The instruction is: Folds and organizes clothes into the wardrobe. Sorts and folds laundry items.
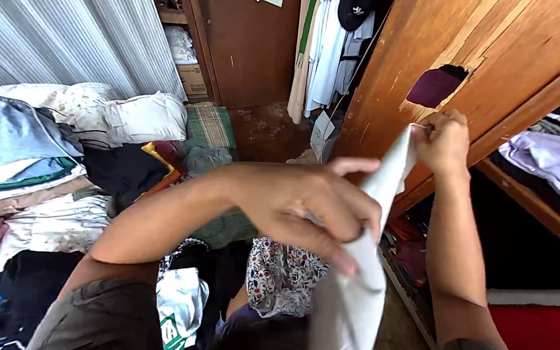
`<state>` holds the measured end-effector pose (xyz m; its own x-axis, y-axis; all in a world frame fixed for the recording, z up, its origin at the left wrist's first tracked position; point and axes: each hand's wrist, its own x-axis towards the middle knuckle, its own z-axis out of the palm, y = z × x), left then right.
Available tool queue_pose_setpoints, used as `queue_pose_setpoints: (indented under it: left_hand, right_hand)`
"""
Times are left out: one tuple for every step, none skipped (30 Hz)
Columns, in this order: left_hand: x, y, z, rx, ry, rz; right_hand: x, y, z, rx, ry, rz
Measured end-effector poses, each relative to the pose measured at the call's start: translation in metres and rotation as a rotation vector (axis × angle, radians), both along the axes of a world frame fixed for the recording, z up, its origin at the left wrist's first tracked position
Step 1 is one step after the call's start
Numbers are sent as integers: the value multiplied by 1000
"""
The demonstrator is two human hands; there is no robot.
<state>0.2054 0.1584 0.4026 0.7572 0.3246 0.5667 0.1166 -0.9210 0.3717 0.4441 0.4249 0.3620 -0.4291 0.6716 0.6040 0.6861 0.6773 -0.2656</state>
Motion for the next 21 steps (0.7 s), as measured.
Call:
queue_pose_setpoints:
  left_hand:
    - [5,11,2,-15,17,-12]
    - [8,22,3,-31,30,-3]
    - [7,30,5,-62,75,56]
    - [5,33,9,-73,168,175]
    - [3,33,15,-61,313,333]
    - [1,31,21,-53,462,477]
    - [-9,42,14,64,496,524]
    - [-19,52,9,159,503,546]
    - [-27,57,8,209,526,574]
    - [-32,59,10,235,568,610]
    - [-34,60,14,255,610,658]
    - [-36,60,18,273,628,709]
    - [-36,61,20,303,617,765]
    - [-37,63,22,334,596,824]
    - [-36,65,24,362,581,885]
    - [-36,69,25,397,562,947]
    - [-35,73,25,427,531,997]
    - [-35,78,24,434,514,1048]
    - [-34,84,23,425,516,1091]
    - [-34,90,22,401,536,1119]
    - [-34,95,20,355,564,1128]
  right_hand:
    - [-3,2,-1,-10,22,46]
    - [-1,5,-2,-29,62,116]
    - [4,8,-2,-59,105,196]
    - [12,10,-2,-106,146,266]
    - [22,12,-3,-153,186,329]
    - [32,11,-3,-213,219,390]
    - [43,9,-3,-262,236,439]
    - [53,6,-3,-290,246,482]
    - [61,4,-4,-301,253,530]
    - [68,2,-6,-309,260,580]
    - [73,0,-8,-319,271,632]
    - [77,-3,-10,-329,290,687]
    - [79,-5,-12,-340,319,753]
    - [79,-8,-13,-346,355,824]
    - [77,-12,-13,-342,390,898]
    - [73,-16,-13,-330,421,969]
    - [68,-20,-12,-315,447,1035]
    - [62,-25,-12,-299,475,1103]
    - [55,-30,-11,-281,504,1167]
    - [47,-35,-11,-265,523,1232]
    - [39,-40,-11,-255,534,1304]
